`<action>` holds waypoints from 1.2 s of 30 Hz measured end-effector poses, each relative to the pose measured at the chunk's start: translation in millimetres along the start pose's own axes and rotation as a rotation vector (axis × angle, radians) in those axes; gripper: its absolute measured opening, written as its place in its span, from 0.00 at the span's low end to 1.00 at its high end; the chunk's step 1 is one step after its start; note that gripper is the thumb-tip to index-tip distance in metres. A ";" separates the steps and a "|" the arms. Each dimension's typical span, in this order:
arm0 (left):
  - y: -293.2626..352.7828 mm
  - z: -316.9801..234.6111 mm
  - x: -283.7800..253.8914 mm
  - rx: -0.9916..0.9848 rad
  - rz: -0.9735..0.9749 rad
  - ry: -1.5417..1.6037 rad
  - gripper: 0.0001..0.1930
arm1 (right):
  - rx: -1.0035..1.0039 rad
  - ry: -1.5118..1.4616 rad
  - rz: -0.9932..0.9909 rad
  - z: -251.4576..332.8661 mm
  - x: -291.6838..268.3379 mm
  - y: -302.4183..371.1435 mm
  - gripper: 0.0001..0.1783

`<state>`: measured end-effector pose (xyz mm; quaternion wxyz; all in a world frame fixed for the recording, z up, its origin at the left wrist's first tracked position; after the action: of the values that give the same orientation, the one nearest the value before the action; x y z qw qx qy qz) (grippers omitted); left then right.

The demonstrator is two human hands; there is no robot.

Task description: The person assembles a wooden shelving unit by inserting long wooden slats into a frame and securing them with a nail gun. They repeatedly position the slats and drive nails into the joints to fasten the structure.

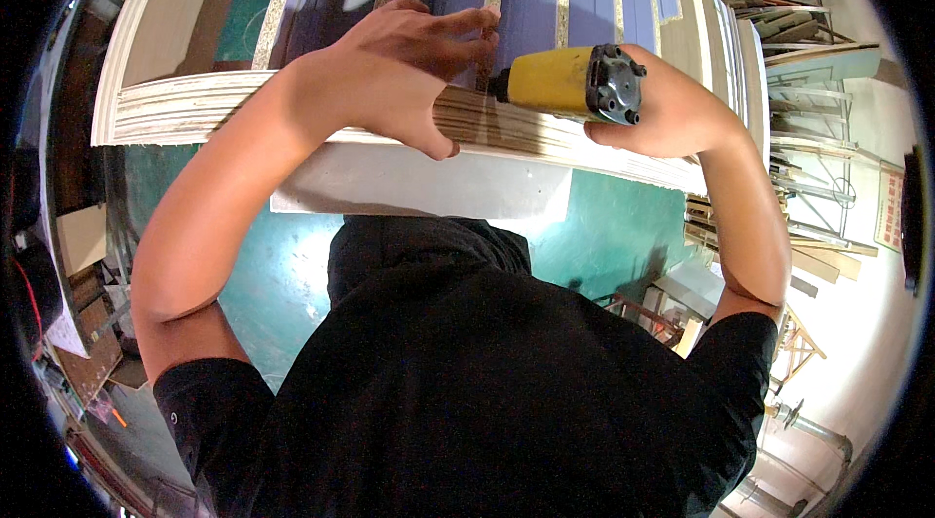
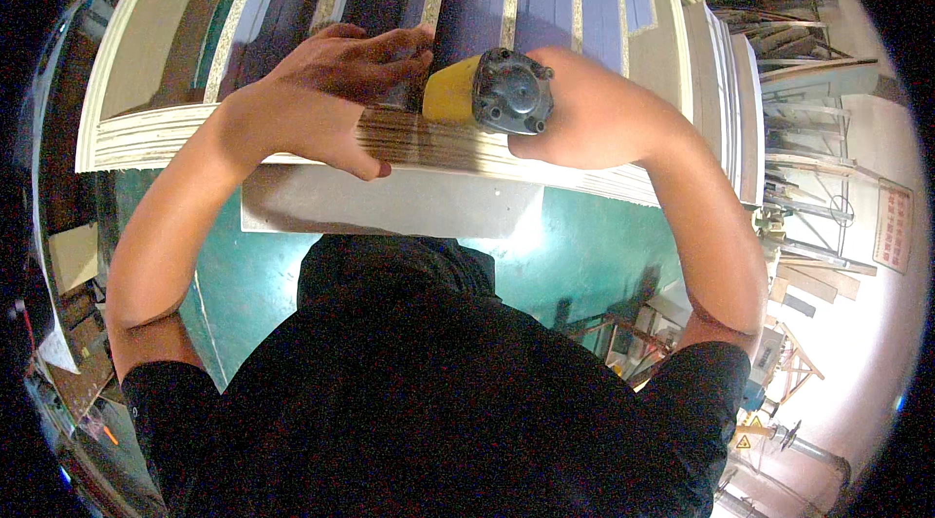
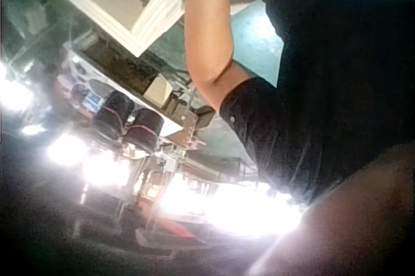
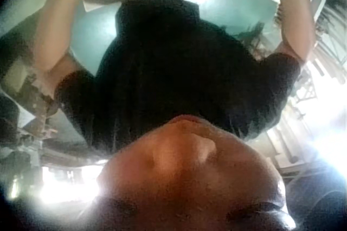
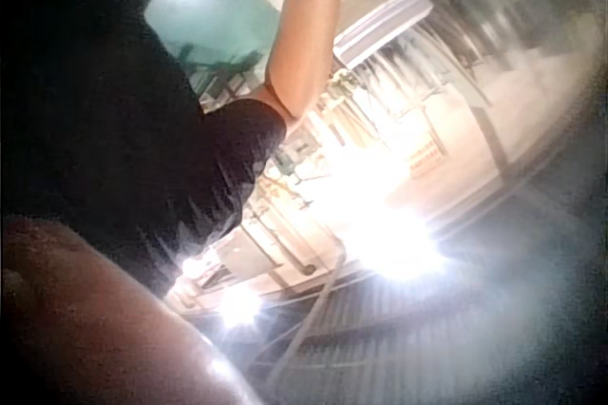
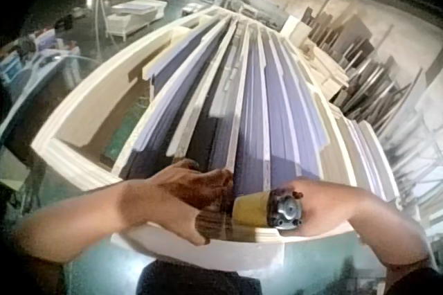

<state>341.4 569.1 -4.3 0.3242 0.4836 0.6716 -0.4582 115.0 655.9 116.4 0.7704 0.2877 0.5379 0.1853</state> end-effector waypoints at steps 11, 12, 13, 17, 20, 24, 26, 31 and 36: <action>-0.8 2.4 -5.3 -0.043 0.018 0.479 0.59 | -0.173 -0.099 0.102 -5.0 -2.4 -9.5 0.23; -3.8 3.5 -4.1 -0.032 0.044 0.450 0.59 | -0.160 -0.092 0.089 -4.4 -3.8 -7.8 0.22; -5.1 -2.9 -11.0 -0.069 0.132 0.330 0.59 | -0.148 -0.091 0.101 -3.4 -1.8 -6.7 0.22; -3.6 -8.3 -16.9 -0.083 0.220 -0.004 0.56 | -0.152 -0.064 0.098 5.5 -6.2 -8.6 0.20; -3.9 -6.1 -15.9 -0.084 0.228 -0.006 0.55 | -0.119 -0.045 0.033 -3.6 -0.7 -9.4 0.22; -4.8 -5.9 -13.7 -0.047 0.205 -0.027 0.57 | -0.156 -0.017 0.003 -2.5 -1.4 -4.8 0.25; -4.1 -3.8 -11.9 -0.015 0.173 -0.047 0.58 | -0.093 0.001 -0.024 -3.3 -0.1 -4.4 0.26; -0.3 1.8 -10.1 -0.006 0.141 -0.052 0.56 | -0.229 -0.028 -0.037 -8.1 -2.9 -10.0 0.31; 1.7 3.4 -4.6 -0.015 0.056 -0.032 0.53 | -0.080 -0.079 0.036 -1.4 -2.2 -5.5 0.33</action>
<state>344.4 564.5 -2.0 0.3513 0.4922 0.6560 -0.4515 112.7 650.7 114.1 0.7985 0.2736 0.4938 0.2090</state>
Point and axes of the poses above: each hand's wrist, its own y-axis away from the middle knuckle, its own x-axis out of the palm, z = x × y, the point moved 2 cm from there along -y, towards the middle knuckle, and after that the axes turned 11 degrees about x, right-handed, at the moved point
